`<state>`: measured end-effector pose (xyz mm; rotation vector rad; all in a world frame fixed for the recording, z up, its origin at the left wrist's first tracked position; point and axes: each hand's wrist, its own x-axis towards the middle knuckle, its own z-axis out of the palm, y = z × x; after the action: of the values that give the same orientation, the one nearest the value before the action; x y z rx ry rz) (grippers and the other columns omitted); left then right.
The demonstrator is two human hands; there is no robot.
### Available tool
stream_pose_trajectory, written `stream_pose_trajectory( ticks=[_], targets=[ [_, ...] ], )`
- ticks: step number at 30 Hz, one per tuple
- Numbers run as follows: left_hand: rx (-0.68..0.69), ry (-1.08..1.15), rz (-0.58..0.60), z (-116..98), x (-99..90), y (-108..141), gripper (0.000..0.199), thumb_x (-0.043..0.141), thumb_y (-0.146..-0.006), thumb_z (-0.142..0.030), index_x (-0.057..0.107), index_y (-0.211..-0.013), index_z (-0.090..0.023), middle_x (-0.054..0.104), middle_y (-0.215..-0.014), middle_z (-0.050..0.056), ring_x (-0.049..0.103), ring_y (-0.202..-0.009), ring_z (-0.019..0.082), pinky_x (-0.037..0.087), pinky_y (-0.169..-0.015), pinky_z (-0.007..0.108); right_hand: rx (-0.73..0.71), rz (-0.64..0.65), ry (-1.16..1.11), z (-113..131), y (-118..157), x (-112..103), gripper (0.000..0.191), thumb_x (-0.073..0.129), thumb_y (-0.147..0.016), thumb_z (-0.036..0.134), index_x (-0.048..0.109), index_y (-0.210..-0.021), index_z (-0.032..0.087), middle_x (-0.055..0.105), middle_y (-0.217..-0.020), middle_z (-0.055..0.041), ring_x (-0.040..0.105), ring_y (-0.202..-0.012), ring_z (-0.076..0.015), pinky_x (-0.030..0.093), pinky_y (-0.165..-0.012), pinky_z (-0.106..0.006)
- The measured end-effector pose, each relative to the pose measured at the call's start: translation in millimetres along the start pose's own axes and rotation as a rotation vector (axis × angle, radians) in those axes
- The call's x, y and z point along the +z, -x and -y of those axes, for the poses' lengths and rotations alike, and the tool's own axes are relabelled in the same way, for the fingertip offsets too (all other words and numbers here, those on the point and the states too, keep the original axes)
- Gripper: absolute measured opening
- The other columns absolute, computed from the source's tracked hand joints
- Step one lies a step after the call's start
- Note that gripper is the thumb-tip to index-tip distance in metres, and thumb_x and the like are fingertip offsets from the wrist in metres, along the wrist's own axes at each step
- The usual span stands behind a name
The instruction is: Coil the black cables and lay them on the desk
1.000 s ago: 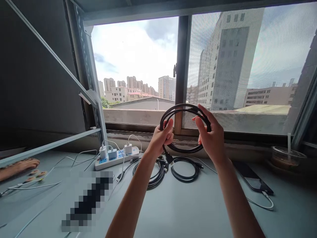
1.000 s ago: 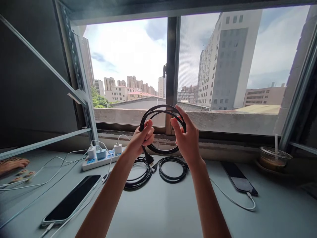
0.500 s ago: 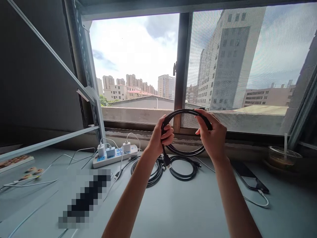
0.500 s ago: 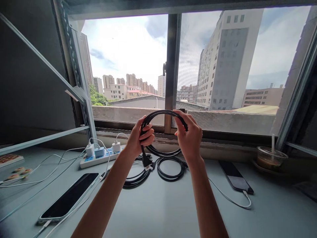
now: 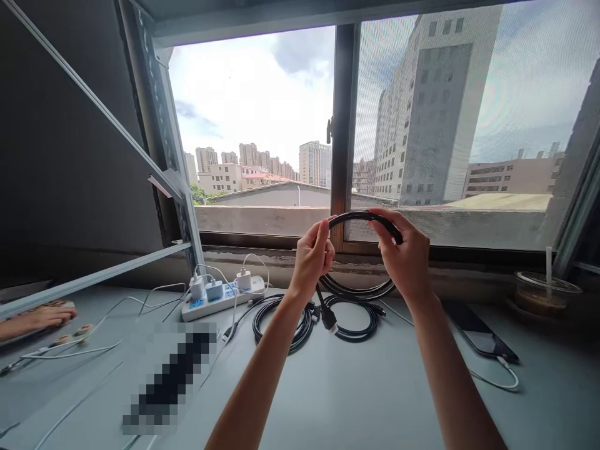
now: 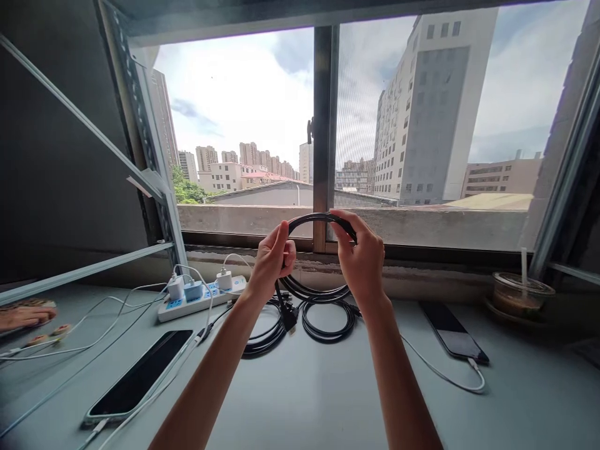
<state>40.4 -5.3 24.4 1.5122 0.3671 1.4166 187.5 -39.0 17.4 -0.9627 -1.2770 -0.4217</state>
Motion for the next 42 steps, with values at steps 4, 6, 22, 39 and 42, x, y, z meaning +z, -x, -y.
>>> stream_pose_trajectory(
  ticks=[4, 6, 22, 39, 42],
  targets=[
    [0.034, -0.004, -0.007, -2.0, 4.4, 2.7, 0.047, 0.069, -0.072, -0.057, 0.069, -0.089, -0.013, 0.032, -0.036, -0.009, 0.021, -0.029, 0.003, 0.014, -0.030, 0.017, -0.034, -0.049, 0.010, 2.2, -1.3, -0.1, 0.026, 0.051, -0.090, 0.035, 0.067, -0.104, 0.020, 0.068, -0.100, -0.0061, 0.063, -0.091, -0.0177, 0.048, -0.080, -0.030],
    [0.028, 0.019, -0.045, -4.0, 5.9, 3.6, 0.044, 0.072, -0.070, -0.055, 0.071, -0.086, -0.014, 0.031, -0.035, -0.009, 0.021, -0.029, 0.003, 0.014, -0.030, 0.017, -0.020, -0.083, 0.032, 2.4, -1.2, 1.5, 0.028, 0.052, -0.089, 0.038, 0.067, -0.103, 0.019, 0.066, -0.102, -0.0083, 0.061, -0.096, -0.0192, 0.048, -0.083, -0.032],
    [-0.001, 0.013, -0.179, -27.4, -15.6, 2.4, 0.043, 0.083, -0.055, -0.051, 0.068, -0.069, -0.014, 0.023, -0.037, -0.012, 0.014, -0.030, -0.001, 0.011, -0.030, 0.013, 0.176, -0.053, -0.067, 11.9, 2.8, 2.2, 0.032, 0.064, -0.079, 0.044, 0.071, -0.100, 0.019, 0.071, -0.096, -0.0078, 0.066, -0.087, -0.0203, 0.053, -0.064, -0.029],
    [-0.160, 0.031, 0.037, 1.1, -62.8, -20.7, 0.072, 0.060, -0.072, -0.071, 0.019, -0.043, -0.019, 0.018, -0.032, -0.007, 0.018, -0.027, 0.002, 0.004, -0.032, 0.020, 0.625, 0.324, -0.548, 26.3, 8.5, 14.2, 0.040, 0.074, -0.065, 0.051, 0.057, -0.052, 0.017, 0.052, -0.044, 0.0021, 0.048, -0.041, -0.0094, 0.037, -0.043, -0.022],
    [-0.228, 0.068, 0.078, 21.5, -65.5, -27.3, 0.071, 0.060, -0.071, -0.071, 0.019, -0.044, -0.020, 0.018, -0.033, -0.007, 0.019, -0.027, 0.002, 0.006, -0.032, 0.020, 0.755, 0.401, -0.619, 19.7, 11.7, 21.0, 0.039, 0.074, -0.063, 0.052, 0.061, -0.056, 0.016, 0.055, -0.047, 0.0008, 0.049, -0.041, -0.0090, 0.039, -0.043, -0.021]
  ],
)
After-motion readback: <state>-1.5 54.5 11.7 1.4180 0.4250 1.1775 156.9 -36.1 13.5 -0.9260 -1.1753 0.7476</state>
